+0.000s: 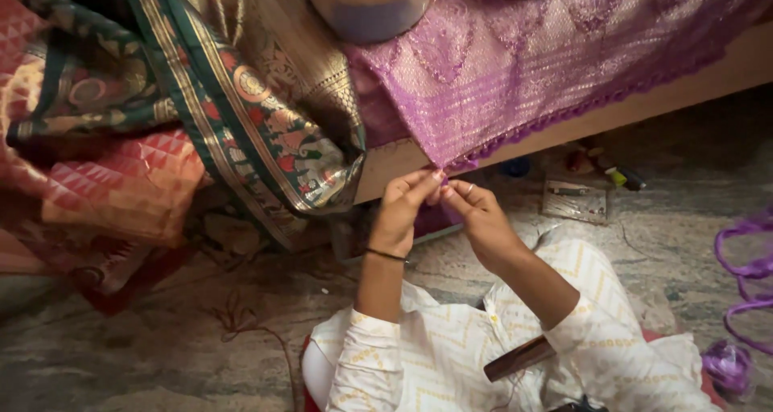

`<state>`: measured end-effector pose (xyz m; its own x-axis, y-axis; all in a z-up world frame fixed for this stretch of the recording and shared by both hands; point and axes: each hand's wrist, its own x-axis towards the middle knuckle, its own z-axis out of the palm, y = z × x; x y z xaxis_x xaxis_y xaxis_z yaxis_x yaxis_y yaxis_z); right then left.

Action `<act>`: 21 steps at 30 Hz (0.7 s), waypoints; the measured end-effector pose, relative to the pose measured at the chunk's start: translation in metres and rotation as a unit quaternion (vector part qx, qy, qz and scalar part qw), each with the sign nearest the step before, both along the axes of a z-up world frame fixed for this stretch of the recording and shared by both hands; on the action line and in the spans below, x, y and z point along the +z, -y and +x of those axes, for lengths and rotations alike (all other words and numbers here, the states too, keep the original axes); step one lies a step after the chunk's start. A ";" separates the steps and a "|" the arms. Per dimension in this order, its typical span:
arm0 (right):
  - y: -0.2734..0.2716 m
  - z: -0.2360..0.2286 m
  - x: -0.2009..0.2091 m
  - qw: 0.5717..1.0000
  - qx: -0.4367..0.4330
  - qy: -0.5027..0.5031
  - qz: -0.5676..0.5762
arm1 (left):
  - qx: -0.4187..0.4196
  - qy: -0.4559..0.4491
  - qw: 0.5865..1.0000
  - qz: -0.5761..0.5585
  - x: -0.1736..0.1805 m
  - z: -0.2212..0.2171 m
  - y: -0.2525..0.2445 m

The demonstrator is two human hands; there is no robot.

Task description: Tying and trimming decorative purple tassels on a saree border.

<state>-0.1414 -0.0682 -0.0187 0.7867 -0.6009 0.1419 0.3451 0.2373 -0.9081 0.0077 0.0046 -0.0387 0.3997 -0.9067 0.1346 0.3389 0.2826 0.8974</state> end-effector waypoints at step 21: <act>0.041 -0.007 0.023 0.968 -0.141 -0.174 -0.112 | 0.272 0.303 0.909 0.086 0.033 -0.044 -0.005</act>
<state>-0.1486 -0.1095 0.0039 0.6194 -0.7835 0.0495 0.0315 -0.0382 -0.9988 -0.0367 0.0098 -0.0053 0.6956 -0.6249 0.3544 -0.3801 0.0985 0.9197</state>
